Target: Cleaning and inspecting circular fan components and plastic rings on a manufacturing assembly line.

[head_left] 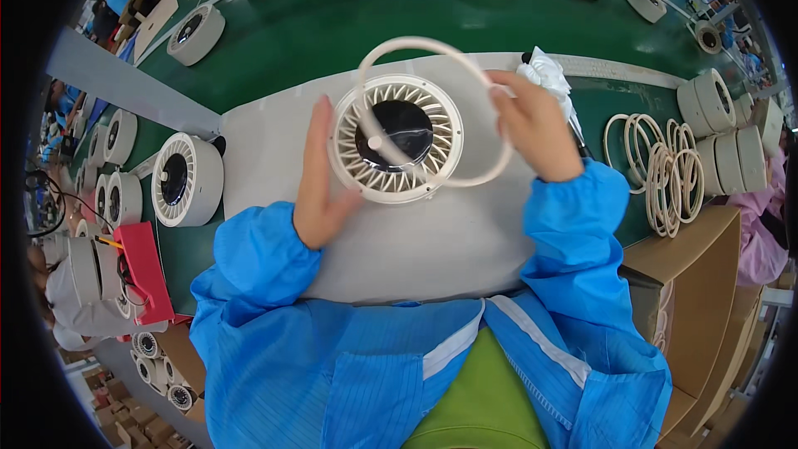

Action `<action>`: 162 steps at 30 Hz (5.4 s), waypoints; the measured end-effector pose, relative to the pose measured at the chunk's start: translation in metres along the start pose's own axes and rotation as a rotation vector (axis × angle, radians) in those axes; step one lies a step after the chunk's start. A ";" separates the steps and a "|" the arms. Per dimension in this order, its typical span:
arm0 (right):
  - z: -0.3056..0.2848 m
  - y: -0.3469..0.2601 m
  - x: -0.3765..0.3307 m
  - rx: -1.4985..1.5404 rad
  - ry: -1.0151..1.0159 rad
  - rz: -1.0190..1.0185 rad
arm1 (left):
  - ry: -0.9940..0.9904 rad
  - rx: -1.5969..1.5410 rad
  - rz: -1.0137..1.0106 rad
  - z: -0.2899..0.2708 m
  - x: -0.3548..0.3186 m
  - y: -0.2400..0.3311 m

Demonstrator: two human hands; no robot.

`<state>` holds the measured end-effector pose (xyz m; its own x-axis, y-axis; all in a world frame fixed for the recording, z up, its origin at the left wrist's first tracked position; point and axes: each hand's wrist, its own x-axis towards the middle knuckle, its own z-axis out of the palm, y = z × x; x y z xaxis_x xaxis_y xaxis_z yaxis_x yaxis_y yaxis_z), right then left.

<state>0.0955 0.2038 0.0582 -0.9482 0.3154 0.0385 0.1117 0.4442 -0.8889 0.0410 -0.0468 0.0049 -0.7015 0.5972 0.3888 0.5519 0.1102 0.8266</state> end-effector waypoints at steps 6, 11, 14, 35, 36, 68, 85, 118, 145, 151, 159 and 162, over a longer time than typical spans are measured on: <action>0.032 0.006 0.014 -0.437 0.009 -0.385 | 0.228 -0.857 -0.544 0.000 0.024 0.016; 0.037 -0.008 0.018 -0.400 -0.106 -0.365 | 0.193 -0.952 -0.617 -0.008 0.023 0.006; 0.037 -0.003 0.034 -0.399 -0.135 -0.435 | 0.157 -0.956 -0.618 -0.008 0.026 0.003; 0.074 0.003 0.022 -0.689 -0.048 -0.607 | 0.035 0.657 0.115 0.005 0.057 0.003; 0.074 0.001 0.023 -0.689 -0.073 -0.604 | 0.023 0.668 0.141 0.003 0.057 0.002; -0.054 0.113 0.028 -0.736 0.292 0.281 | -0.049 1.088 0.238 -0.007 0.008 0.003; 0.051 -0.059 0.051 -0.239 0.118 -0.346 | -0.189 0.635 0.308 0.019 0.000 0.016; -0.147 0.093 -0.011 -0.853 1.024 0.281 | 0.399 1.064 0.312 -0.081 0.218 -0.128; -0.080 0.075 0.011 -0.320 0.382 -0.048 | -0.320 0.921 0.548 -0.016 -0.003 0.011; -0.044 0.036 0.011 0.141 0.253 0.008 | 0.109 -0.146 -0.157 0.004 0.005 0.003; 0.033 0.009 0.014 -0.060 -0.001 -0.193 | 0.166 -0.900 -0.555 -0.001 0.020 0.006; 0.040 0.003 0.019 -0.115 -0.062 -0.246 | 0.133 -0.927 -0.557 -0.003 0.023 0.002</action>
<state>0.0662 0.1770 0.0382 -0.9669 0.1358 0.2158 -0.0947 0.5946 -0.7984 0.0246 -0.0352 0.0173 -0.8217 0.5524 -0.1404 -0.3740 -0.3367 0.8642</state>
